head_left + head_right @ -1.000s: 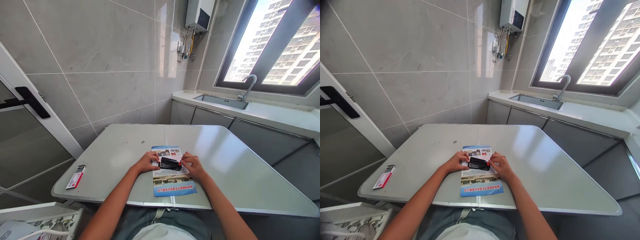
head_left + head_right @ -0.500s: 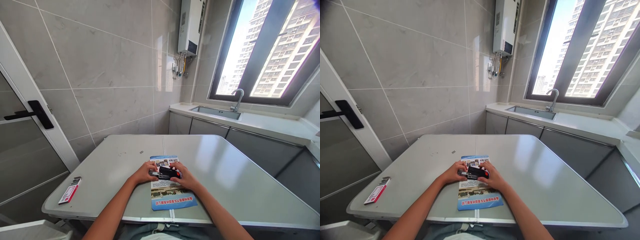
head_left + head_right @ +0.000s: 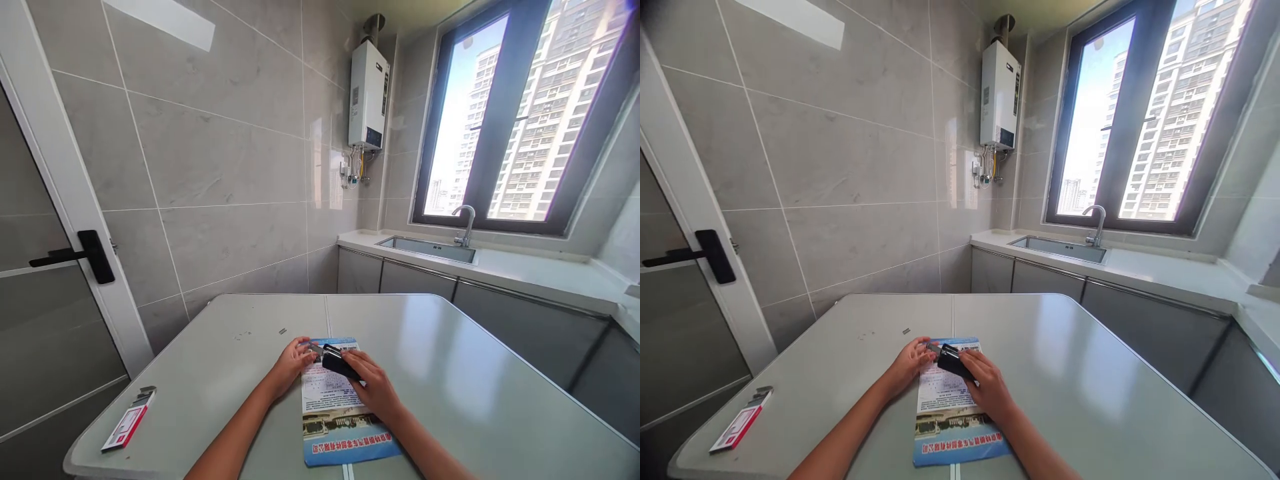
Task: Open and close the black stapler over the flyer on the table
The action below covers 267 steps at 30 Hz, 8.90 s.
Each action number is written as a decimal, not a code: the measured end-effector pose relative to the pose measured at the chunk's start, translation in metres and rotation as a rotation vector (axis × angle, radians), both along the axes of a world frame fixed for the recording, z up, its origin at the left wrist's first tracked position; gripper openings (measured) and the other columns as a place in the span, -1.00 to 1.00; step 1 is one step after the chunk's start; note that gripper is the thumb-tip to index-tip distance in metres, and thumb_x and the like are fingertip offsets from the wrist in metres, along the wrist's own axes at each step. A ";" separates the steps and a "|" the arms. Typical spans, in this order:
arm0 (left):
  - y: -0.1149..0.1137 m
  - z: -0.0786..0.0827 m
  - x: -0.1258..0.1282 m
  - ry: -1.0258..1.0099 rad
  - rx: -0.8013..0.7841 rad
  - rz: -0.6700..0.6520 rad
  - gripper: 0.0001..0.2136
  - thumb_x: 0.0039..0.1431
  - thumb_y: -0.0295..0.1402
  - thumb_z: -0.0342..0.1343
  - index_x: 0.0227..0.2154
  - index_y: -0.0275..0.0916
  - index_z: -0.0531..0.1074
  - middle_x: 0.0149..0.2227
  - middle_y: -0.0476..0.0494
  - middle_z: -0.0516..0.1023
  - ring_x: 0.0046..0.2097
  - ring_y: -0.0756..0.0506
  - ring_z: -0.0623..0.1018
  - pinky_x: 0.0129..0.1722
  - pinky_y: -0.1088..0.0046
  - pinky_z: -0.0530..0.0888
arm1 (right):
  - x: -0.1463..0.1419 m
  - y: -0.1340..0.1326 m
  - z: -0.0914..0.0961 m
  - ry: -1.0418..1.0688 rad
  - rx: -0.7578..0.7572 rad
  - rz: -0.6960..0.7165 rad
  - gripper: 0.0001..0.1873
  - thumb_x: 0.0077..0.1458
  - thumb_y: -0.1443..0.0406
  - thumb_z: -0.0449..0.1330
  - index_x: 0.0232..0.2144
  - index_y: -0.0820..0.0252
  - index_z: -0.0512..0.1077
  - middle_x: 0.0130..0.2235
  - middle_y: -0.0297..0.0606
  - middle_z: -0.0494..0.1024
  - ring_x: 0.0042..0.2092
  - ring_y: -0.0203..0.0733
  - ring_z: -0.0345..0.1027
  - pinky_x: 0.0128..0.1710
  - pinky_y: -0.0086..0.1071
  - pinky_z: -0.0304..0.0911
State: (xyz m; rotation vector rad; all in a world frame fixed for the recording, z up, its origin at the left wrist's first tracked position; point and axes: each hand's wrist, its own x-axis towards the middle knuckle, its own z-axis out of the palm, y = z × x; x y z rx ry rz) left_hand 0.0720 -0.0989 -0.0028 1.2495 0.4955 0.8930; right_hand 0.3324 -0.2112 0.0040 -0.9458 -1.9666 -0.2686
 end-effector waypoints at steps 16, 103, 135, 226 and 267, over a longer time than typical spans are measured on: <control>-0.002 0.003 -0.011 -0.062 -0.290 -0.232 -0.69 0.15 -0.39 0.44 -0.08 -0.39 0.61 -0.01 -0.36 0.65 0.02 -0.14 0.67 0.20 0.38 0.46 | -0.015 -0.012 0.024 -0.495 0.340 -0.012 -0.65 0.44 0.44 0.04 0.14 0.30 0.50 0.13 -0.18 0.63 0.20 -0.17 0.49 0.37 -0.21 0.31; 0.028 0.005 -0.038 1.022 0.911 0.749 -0.79 0.33 -0.33 0.07 -0.07 -0.23 0.51 0.02 -0.30 0.41 0.06 -0.26 0.46 0.13 0.14 0.41 | 0.130 0.101 -0.021 0.363 -0.599 -0.609 -0.70 0.06 0.26 0.11 -0.43 0.16 0.67 -0.29 -0.11 0.71 -0.20 0.04 0.55 -0.15 -0.24 0.31; 0.039 0.000 -0.038 0.978 0.780 0.658 -0.88 0.30 -0.47 -0.06 -0.25 -0.17 0.36 -0.21 -0.15 0.52 -0.14 -0.18 0.54 -0.09 0.29 0.44 | 0.118 0.093 -0.006 0.514 -0.428 -0.560 -0.67 0.08 0.12 0.10 -0.45 0.14 0.59 -0.37 -0.12 0.67 -0.32 0.03 0.50 -0.18 -0.16 0.30; -0.016 0.046 -0.020 0.555 0.777 0.011 -0.91 0.20 -0.30 0.31 -0.32 -0.16 0.69 -0.23 -0.12 0.70 -0.17 -0.12 0.65 -0.08 0.35 0.53 | -0.015 0.026 0.031 -0.054 -0.698 0.227 -0.77 0.16 0.24 0.35 -0.15 0.14 0.44 -0.17 -0.27 0.53 -0.18 -0.15 0.37 -0.15 -0.32 0.20; -0.030 0.047 -0.010 0.648 0.741 -0.188 -0.88 0.17 -0.36 0.23 -0.33 -0.20 0.37 -0.31 0.03 0.43 -0.24 -0.04 0.41 -0.18 0.44 0.37 | -0.021 0.025 0.029 0.104 -0.610 0.524 -0.67 0.11 0.07 0.38 -0.13 0.09 0.61 -0.29 -0.29 0.53 -0.25 -0.15 0.39 -0.18 -0.29 0.27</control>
